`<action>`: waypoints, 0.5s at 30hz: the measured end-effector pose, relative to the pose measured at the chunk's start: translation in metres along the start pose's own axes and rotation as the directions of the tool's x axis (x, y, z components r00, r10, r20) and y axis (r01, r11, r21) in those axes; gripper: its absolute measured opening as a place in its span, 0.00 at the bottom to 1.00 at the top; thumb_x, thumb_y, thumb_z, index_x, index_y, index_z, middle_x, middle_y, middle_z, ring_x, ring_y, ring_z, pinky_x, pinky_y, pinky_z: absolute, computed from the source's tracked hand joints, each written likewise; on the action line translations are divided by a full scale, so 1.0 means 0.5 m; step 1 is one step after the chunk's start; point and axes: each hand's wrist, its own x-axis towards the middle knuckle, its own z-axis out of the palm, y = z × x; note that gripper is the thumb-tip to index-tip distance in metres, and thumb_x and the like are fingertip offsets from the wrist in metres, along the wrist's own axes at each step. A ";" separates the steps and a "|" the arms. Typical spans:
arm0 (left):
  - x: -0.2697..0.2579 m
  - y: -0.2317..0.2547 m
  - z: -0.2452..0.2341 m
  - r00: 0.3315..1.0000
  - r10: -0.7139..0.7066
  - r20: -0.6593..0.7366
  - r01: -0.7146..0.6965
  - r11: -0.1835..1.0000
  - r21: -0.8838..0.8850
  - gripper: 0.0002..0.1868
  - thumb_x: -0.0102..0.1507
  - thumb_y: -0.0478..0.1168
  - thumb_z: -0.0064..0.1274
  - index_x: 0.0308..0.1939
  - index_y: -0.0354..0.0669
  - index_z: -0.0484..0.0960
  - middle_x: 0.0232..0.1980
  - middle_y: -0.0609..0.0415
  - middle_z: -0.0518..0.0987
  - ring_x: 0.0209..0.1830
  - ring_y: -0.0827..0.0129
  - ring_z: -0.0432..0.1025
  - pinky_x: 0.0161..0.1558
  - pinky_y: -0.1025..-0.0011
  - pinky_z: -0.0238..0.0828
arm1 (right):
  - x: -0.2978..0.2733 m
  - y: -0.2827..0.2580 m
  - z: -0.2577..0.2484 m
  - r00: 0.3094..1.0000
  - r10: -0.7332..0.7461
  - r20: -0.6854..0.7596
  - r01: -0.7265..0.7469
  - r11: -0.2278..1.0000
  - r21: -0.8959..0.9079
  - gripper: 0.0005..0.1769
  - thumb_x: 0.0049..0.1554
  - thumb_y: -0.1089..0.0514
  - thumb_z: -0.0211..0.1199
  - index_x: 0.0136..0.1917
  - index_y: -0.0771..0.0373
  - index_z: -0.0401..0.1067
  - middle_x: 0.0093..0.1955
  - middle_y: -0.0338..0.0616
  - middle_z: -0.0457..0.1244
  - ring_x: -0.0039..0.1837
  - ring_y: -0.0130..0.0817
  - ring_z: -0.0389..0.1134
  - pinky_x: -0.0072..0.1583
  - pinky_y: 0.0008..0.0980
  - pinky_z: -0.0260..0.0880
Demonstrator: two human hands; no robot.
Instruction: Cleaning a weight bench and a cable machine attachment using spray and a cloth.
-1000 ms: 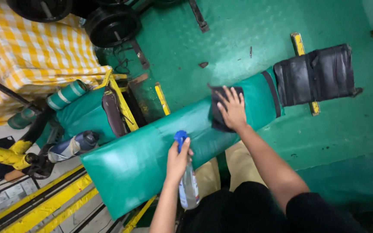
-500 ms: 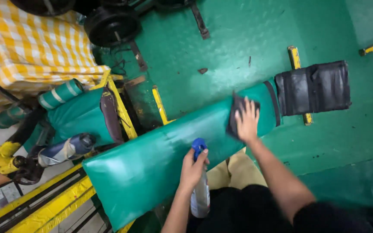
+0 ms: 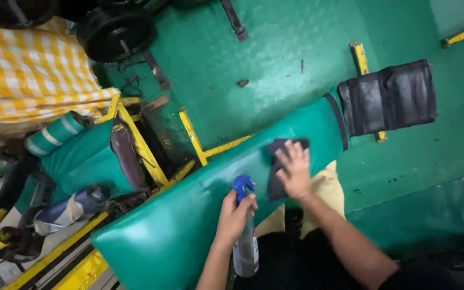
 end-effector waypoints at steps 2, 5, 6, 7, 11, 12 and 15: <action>0.019 -0.009 0.012 1.000 0.006 -0.006 -0.006 0.999 -0.031 0.17 0.65 0.38 0.52 0.57 0.38 0.80 0.30 0.59 0.77 0.29 0.77 0.71 0.33 0.75 0.69 | 0.048 0.092 -0.006 0.999 0.015 -0.040 -0.015 1.000 -0.003 0.37 0.58 0.46 0.56 0.79 0.52 0.59 0.86 0.51 0.42 0.85 0.61 0.39 0.80 0.65 0.30; 0.040 -0.042 0.047 0.999 0.005 -0.045 -0.009 0.996 -0.093 0.17 0.66 0.37 0.52 0.58 0.38 0.80 0.31 0.58 0.77 0.29 0.76 0.71 0.34 0.75 0.70 | 0.106 0.220 -0.021 0.994 0.062 -0.086 -0.061 0.998 0.009 0.36 0.64 0.44 0.50 0.82 0.57 0.55 0.87 0.50 0.41 0.86 0.60 0.38 0.81 0.63 0.31; 0.047 -0.052 0.059 0.997 0.008 -0.074 -0.017 0.993 -0.120 0.17 0.66 0.37 0.52 0.58 0.39 0.80 0.30 0.58 0.77 0.29 0.76 0.70 0.34 0.75 0.70 | 0.128 0.258 -0.027 0.990 0.091 -0.103 -0.089 0.996 0.021 0.36 0.67 0.43 0.48 0.82 0.61 0.52 0.88 0.49 0.41 0.87 0.59 0.37 0.81 0.62 0.31; 0.057 -0.065 0.072 0.996 0.002 -0.087 -0.012 0.993 -0.114 0.17 0.66 0.37 0.52 0.58 0.39 0.80 0.30 0.58 0.77 0.29 0.76 0.70 0.34 0.75 0.70 | 0.148 0.301 -0.022 0.991 0.090 -0.095 -0.087 0.996 0.035 0.36 0.67 0.43 0.48 0.82 0.61 0.52 0.88 0.49 0.41 0.87 0.59 0.37 0.81 0.62 0.31; 0.076 -0.114 0.146 0.995 -0.061 -0.084 0.056 0.996 -0.064 0.15 0.66 0.38 0.53 0.56 0.38 0.81 0.32 0.59 0.78 0.31 0.77 0.71 0.35 0.76 0.68 | 0.209 0.430 -0.029 0.979 0.201 -0.034 -0.198 0.978 0.065 0.35 0.68 0.44 0.46 0.83 0.62 0.51 0.88 0.47 0.41 0.87 0.58 0.37 0.81 0.62 0.32; 0.081 -0.120 0.162 0.993 -0.074 -0.092 0.073 0.997 -0.016 0.14 0.66 0.38 0.53 0.54 0.37 0.81 0.32 0.59 0.78 0.31 0.77 0.71 0.35 0.76 0.67 | 0.231 0.447 -0.033 0.957 0.288 -0.027 -0.283 0.952 0.117 0.37 0.69 0.44 0.45 0.84 0.63 0.48 0.87 0.47 0.41 0.87 0.58 0.37 0.80 0.63 0.33; 0.060 -0.113 0.212 0.995 -0.085 -0.044 0.081 0.994 -0.080 0.14 0.66 0.38 0.54 0.55 0.39 0.80 0.34 0.61 0.77 0.33 0.79 0.71 0.37 0.76 0.68 | 0.183 0.429 0.013 0.932 0.302 -0.202 -0.316 0.948 -0.041 0.34 0.71 0.47 0.49 0.85 0.61 0.49 0.89 0.52 0.41 0.88 0.58 0.38 0.82 0.66 0.36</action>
